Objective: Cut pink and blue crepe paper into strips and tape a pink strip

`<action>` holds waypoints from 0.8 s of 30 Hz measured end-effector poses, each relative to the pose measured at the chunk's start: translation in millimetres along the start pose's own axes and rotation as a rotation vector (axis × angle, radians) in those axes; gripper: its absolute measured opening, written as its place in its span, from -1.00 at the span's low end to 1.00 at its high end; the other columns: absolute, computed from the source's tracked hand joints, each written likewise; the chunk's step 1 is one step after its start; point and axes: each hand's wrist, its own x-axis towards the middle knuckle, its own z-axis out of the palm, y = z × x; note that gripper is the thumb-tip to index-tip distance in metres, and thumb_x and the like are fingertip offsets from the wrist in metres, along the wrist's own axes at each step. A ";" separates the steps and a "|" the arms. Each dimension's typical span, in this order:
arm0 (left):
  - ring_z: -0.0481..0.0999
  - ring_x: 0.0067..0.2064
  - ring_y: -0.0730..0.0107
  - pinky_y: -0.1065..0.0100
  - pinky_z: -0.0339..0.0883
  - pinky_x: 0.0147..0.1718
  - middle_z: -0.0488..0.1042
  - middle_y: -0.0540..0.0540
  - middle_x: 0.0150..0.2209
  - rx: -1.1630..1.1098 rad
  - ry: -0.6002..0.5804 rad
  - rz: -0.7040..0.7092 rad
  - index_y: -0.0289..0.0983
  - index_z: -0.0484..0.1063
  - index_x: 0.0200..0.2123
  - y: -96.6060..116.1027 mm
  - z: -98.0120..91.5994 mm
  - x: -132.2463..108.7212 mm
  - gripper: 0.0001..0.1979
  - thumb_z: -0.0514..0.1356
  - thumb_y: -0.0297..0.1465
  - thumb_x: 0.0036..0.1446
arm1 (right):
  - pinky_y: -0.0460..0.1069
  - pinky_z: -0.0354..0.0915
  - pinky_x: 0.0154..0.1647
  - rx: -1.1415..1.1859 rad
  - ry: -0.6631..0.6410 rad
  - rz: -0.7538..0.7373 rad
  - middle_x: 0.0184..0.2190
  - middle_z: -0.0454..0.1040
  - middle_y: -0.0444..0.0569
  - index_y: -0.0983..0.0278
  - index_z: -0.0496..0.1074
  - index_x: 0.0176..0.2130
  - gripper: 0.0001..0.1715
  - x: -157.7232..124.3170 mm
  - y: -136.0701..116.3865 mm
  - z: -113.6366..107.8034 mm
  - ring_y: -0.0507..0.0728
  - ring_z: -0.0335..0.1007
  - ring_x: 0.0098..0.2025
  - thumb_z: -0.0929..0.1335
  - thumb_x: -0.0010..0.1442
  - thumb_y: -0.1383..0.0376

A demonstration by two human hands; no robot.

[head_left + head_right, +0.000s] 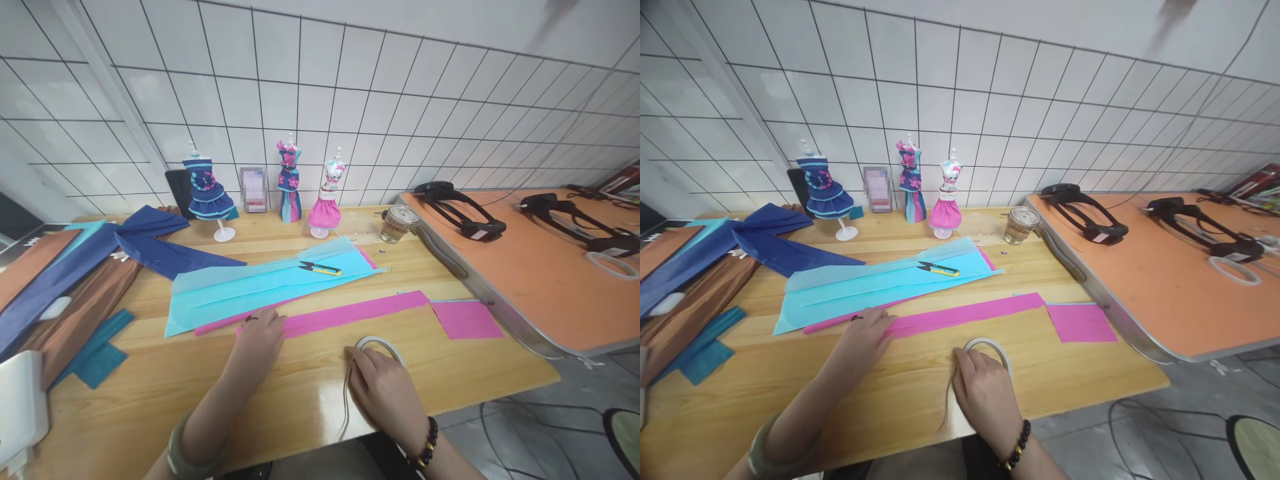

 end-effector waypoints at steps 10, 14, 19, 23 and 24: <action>0.40 -0.13 0.20 0.19 0.29 -0.17 0.47 -0.19 -0.25 0.100 0.013 0.122 -0.31 0.42 -0.20 -18.6 11.3 8.3 -0.67 -0.07 -0.61 0.09 | -0.03 0.23 -0.36 0.115 -0.118 0.033 -0.42 0.45 -0.01 0.28 0.36 -0.10 -0.68 11.4 10.5 -20.6 0.11 0.37 -0.37 0.14 0.21 0.38; 0.45 -0.16 0.21 0.19 0.32 -0.20 0.50 -0.19 -0.20 -0.008 0.063 0.083 -0.31 0.40 -0.11 -25.2 18.7 9.1 -0.64 -0.09 -0.57 0.11 | 0.01 0.26 -0.27 0.183 -0.056 -0.045 -0.37 0.45 0.03 0.29 0.38 -0.15 -0.69 23.4 8.9 -27.7 0.12 0.34 -0.32 0.15 0.20 0.41; 0.46 -0.13 0.25 0.25 0.34 -0.18 0.48 -0.14 -0.10 -0.214 0.119 0.029 -0.26 0.29 0.05 -33.9 25.9 6.2 -0.59 -0.07 -0.41 0.14 | 0.07 0.24 -0.10 0.239 -0.033 -0.237 -0.18 0.43 0.07 0.29 0.35 -0.07 -0.68 44.7 -6.3 -25.4 0.14 0.28 -0.12 0.17 0.21 0.40; 0.47 -0.16 0.29 0.28 0.34 -0.18 0.49 -0.09 -0.12 -0.288 0.087 0.003 -0.21 0.22 0.11 -37.5 21.5 4.4 -0.57 -0.06 -0.38 0.15 | 0.08 0.26 -0.09 0.191 -0.033 -0.230 -0.16 0.43 0.08 0.28 0.35 -0.06 -0.70 56.9 -8.6 -15.8 0.14 0.29 -0.10 0.18 0.24 0.36; 0.46 -0.15 0.29 0.27 0.33 -0.18 0.49 -0.08 -0.11 -0.291 0.086 0.004 -0.20 0.21 0.11 -37.9 19.7 4.1 -0.57 -0.06 -0.38 0.15 | 0.09 0.27 -0.09 0.180 -0.046 -0.217 -0.16 0.43 0.08 0.29 0.35 -0.06 -0.70 58.7 -7.2 -13.3 0.14 0.29 -0.11 0.18 0.24 0.35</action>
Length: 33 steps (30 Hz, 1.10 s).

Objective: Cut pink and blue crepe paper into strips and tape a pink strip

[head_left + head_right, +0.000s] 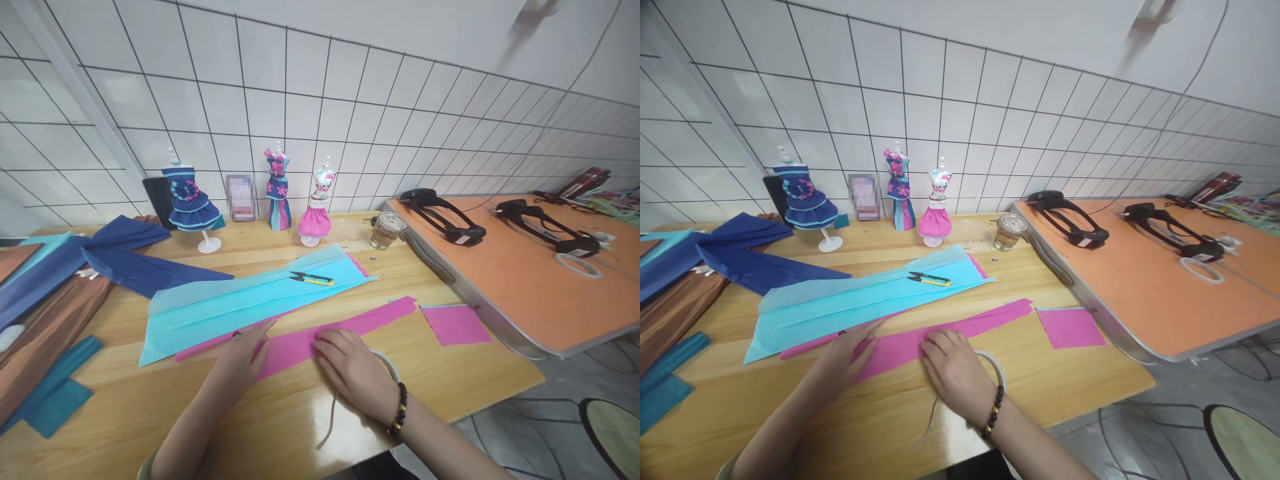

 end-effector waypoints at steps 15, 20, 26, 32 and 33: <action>0.33 -0.16 0.23 0.22 0.26 -0.20 0.40 -0.17 -0.18 0.285 0.172 0.189 -0.26 0.36 -0.09 1.4 0.6 -0.3 -0.68 -0.05 -0.53 0.14 | 0.09 0.29 -0.08 -0.008 -0.032 0.074 -0.15 0.40 0.11 0.37 0.40 -0.13 -0.70 9.3 25.3 12.9 0.15 0.26 -0.11 0.17 0.26 0.38; 0.35 -0.26 0.34 0.32 0.26 -0.27 0.40 -0.11 -0.32 0.263 0.147 0.355 -0.24 0.43 -0.35 7.2 13.1 -1.9 -0.73 -0.05 -0.54 0.14 | 0.08 0.28 -0.09 -0.030 -0.026 0.054 -0.17 0.39 0.09 0.34 0.41 -0.16 -0.73 7.6 31.2 11.8 0.14 0.25 -0.11 0.18 0.26 0.37; 0.36 -0.28 0.36 0.35 0.26 -0.28 0.40 -0.07 -0.39 0.255 0.087 0.417 -0.21 0.43 -0.42 4.6 21.4 1.2 -0.73 -0.04 -0.52 0.14 | 0.07 0.27 -0.11 -0.067 -0.025 0.051 -0.17 0.39 0.09 0.33 0.41 -0.15 -0.72 5.5 43.8 11.0 0.14 0.25 -0.12 0.17 0.26 0.36; 0.36 -0.29 0.39 0.38 0.26 -0.29 0.41 -0.06 -0.35 0.268 0.086 0.470 -0.21 0.44 -0.41 1.6 16.8 2.0 -0.72 -0.04 -0.55 0.14 | 0.04 0.24 -0.08 -0.014 0.005 0.087 -0.14 0.40 0.05 0.28 0.40 -0.11 -0.71 3.6 54.8 6.5 0.11 0.26 -0.10 0.17 0.26 0.34; 0.36 -0.29 0.39 0.37 0.26 -0.29 0.41 -0.06 -0.35 0.264 0.093 0.472 -0.21 0.44 -0.41 2.2 16.5 1.9 -0.72 -0.04 -0.55 0.14 | 0.05 0.23 -0.06 -0.001 0.020 0.120 -0.12 0.40 0.05 0.26 0.39 -0.09 -0.69 1.3 62.9 3.0 0.11 0.26 -0.08 0.17 0.26 0.34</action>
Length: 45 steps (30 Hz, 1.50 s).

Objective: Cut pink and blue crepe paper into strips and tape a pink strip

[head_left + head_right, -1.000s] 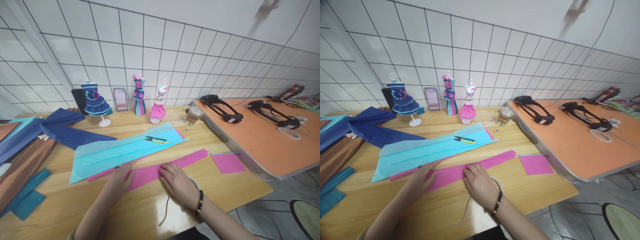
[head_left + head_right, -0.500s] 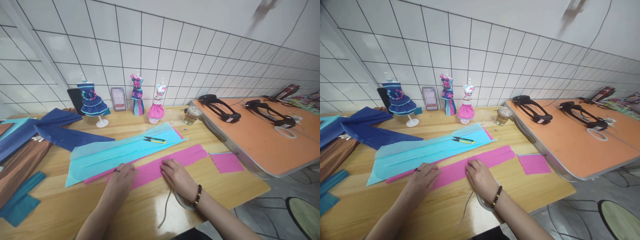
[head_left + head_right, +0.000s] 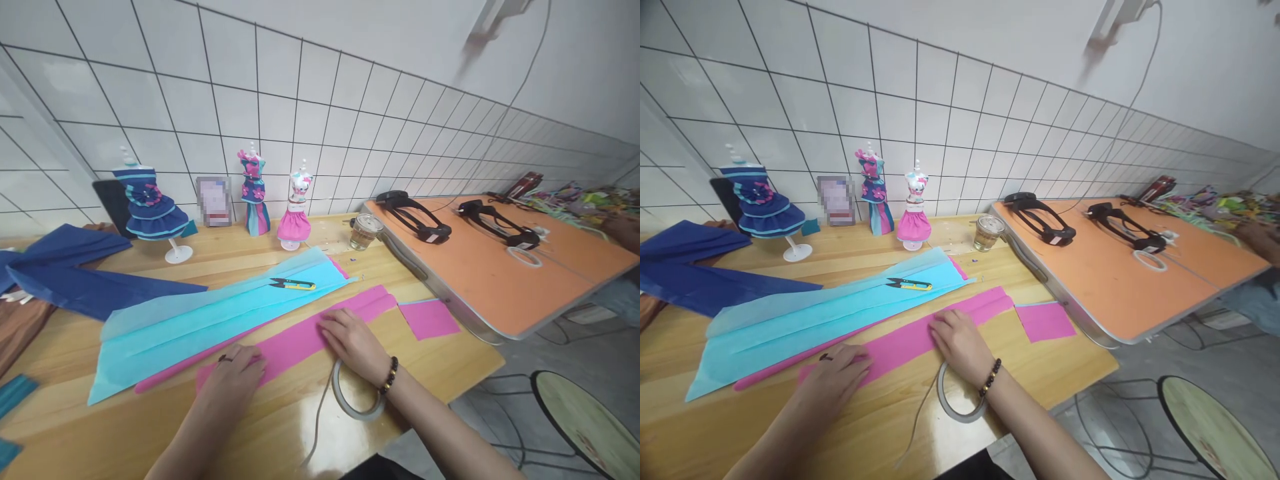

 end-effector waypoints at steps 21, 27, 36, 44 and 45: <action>0.37 -0.28 0.39 0.36 0.30 -0.24 0.41 -0.07 -0.38 -0.046 0.032 -0.071 -0.20 0.45 -0.39 8.0 -6.1 3.3 -0.70 -0.07 -0.48 0.17 | -0.12 0.30 -0.51 0.380 0.092 0.858 -0.42 0.50 0.04 0.46 0.37 -0.06 -0.48 -15.5 170.2 -43.9 0.04 0.40 -0.47 0.39 -0.02 0.27; 0.38 -0.24 0.37 0.35 0.29 -0.24 0.42 -0.09 -0.30 -0.006 -0.029 -0.033 -0.21 0.45 -0.33 5.2 -5.6 2.0 -0.72 -0.05 -0.52 0.15 | -0.13 0.29 -0.52 0.371 0.165 0.830 -0.46 0.45 -0.03 0.44 0.32 -0.02 -0.45 -16.4 172.4 -52.3 0.02 0.36 -0.47 0.36 0.02 0.23; 0.38 -0.18 0.33 0.32 0.30 -0.20 0.44 -0.10 -0.25 -0.010 0.019 0.031 -0.24 0.45 -0.30 5.2 -4.8 4.2 -0.73 -0.05 -0.53 0.15 | -0.04 0.27 -0.42 0.148 0.273 0.766 -0.46 0.44 -0.01 0.42 0.39 -0.13 -0.56 -28.4 181.2 -42.6 0.07 0.33 -0.45 0.32 0.02 0.20; 0.38 -0.23 0.33 0.29 0.30 -0.25 0.43 -0.11 -0.33 -0.002 0.155 0.030 -0.25 0.44 -0.37 7.8 6.2 4.4 -0.70 -0.08 -0.53 0.16 | 0.13 0.25 -0.14 0.033 0.390 0.554 -0.16 0.37 0.15 0.32 0.36 -0.13 -0.57 -30.9 128.9 -48.4 0.20 0.34 -0.20 0.24 0.13 0.08; 0.38 -0.22 0.32 0.29 0.30 -0.25 0.43 -0.11 -0.31 -0.008 0.139 0.017 -0.25 0.44 -0.37 8.1 5.5 4.3 -0.71 -0.08 -0.53 0.16 | 0.10 0.26 -0.16 0.048 0.375 0.515 -0.18 0.38 0.12 0.29 0.36 -0.15 -0.61 -32.3 111.4 -50.9 0.19 0.34 -0.21 0.25 0.14 0.08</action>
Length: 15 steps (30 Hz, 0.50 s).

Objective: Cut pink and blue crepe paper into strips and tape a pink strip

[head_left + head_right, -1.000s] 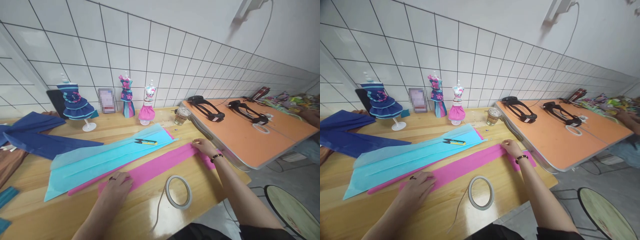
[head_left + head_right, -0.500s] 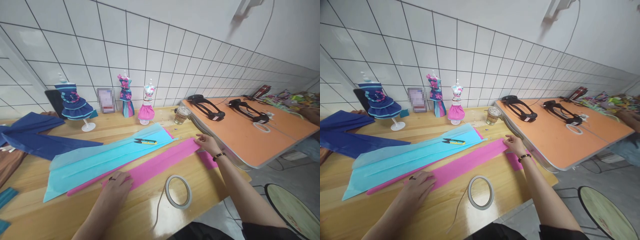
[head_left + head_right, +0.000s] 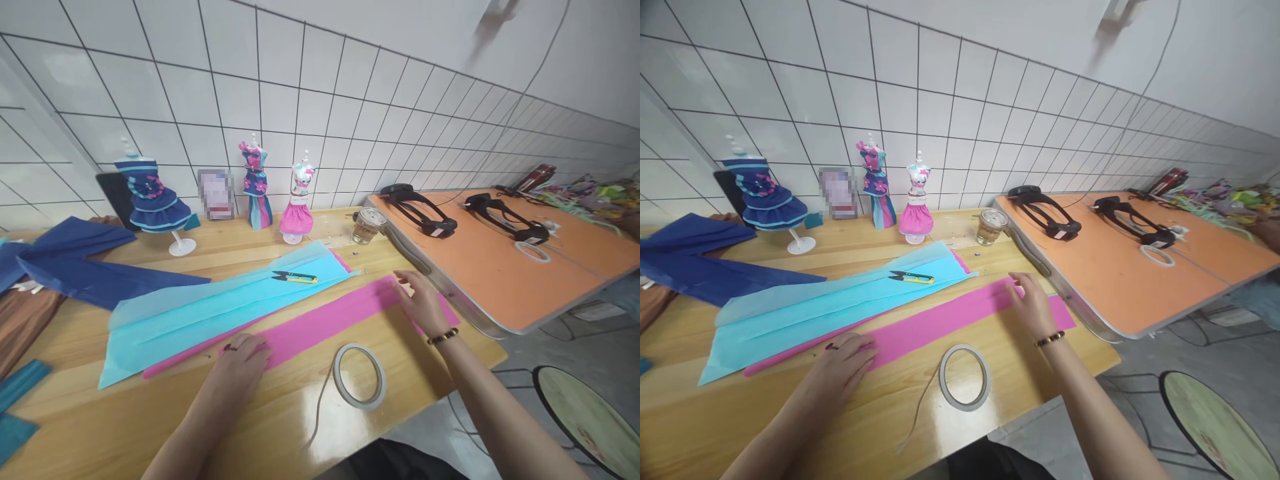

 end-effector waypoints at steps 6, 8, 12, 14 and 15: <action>0.38 -0.21 0.32 0.29 0.31 -0.24 0.43 -0.12 -0.29 -0.026 -0.026 0.004 -0.25 0.44 -0.33 0.2 -8.6 1.5 -0.74 -0.05 -0.53 0.15 | -0.04 0.24 -0.39 0.100 -0.551 -0.241 -0.49 0.39 -0.08 0.23 0.33 -0.42 -0.75 -74.5 -97.3 -12.7 0.06 0.32 -0.43 0.22 0.22 0.18; 0.38 -0.19 0.31 0.29 0.30 -0.23 0.43 -0.12 -0.27 -0.051 -0.017 -0.012 -0.25 0.44 -0.32 0.9 -10.2 1.5 -0.76 -0.03 -0.52 0.15 | -0.05 0.20 -0.40 0.003 -0.597 -0.287 -0.51 0.38 -0.10 0.25 0.29 -0.49 -0.72 -95.3 -114.2 -9.1 0.06 0.30 -0.43 0.29 0.16 0.14; 0.38 -0.16 0.32 0.28 0.30 -0.20 0.43 -0.13 -0.23 -0.151 0.038 -0.064 -0.25 0.42 -0.28 4.4 -12.2 1.3 -0.80 0.01 -0.49 0.16 | 0.00 0.15 -0.34 -0.179 -0.525 -0.383 -0.46 0.40 -0.08 0.26 0.30 -0.48 -0.76 -118.7 -122.3 4.4 0.12 0.30 -0.36 0.37 0.06 0.17; 0.39 -0.16 0.33 0.29 0.30 -0.20 0.45 -0.12 -0.23 -0.211 0.041 -0.089 -0.25 0.42 -0.26 6.5 -13.2 1.8 -0.81 0.01 -0.47 0.17 | 0.00 0.13 -0.32 -0.196 -0.492 -0.393 -0.46 0.40 -0.07 0.27 0.31 -0.45 -0.87 -122.8 -122.8 9.2 0.11 0.30 -0.36 0.33 0.10 0.29; 0.40 -0.17 0.34 0.30 0.31 -0.20 0.46 -0.12 -0.24 -0.236 0.030 -0.101 -0.25 0.42 -0.26 7.5 -13.5 2.0 -0.80 0.01 -0.47 0.17 | -0.01 0.13 -0.33 -0.188 -0.481 -0.387 -0.48 0.39 -0.08 0.27 0.30 -0.46 -0.89 -123.6 -123.6 10.5 0.10 0.30 -0.37 0.31 0.11 0.34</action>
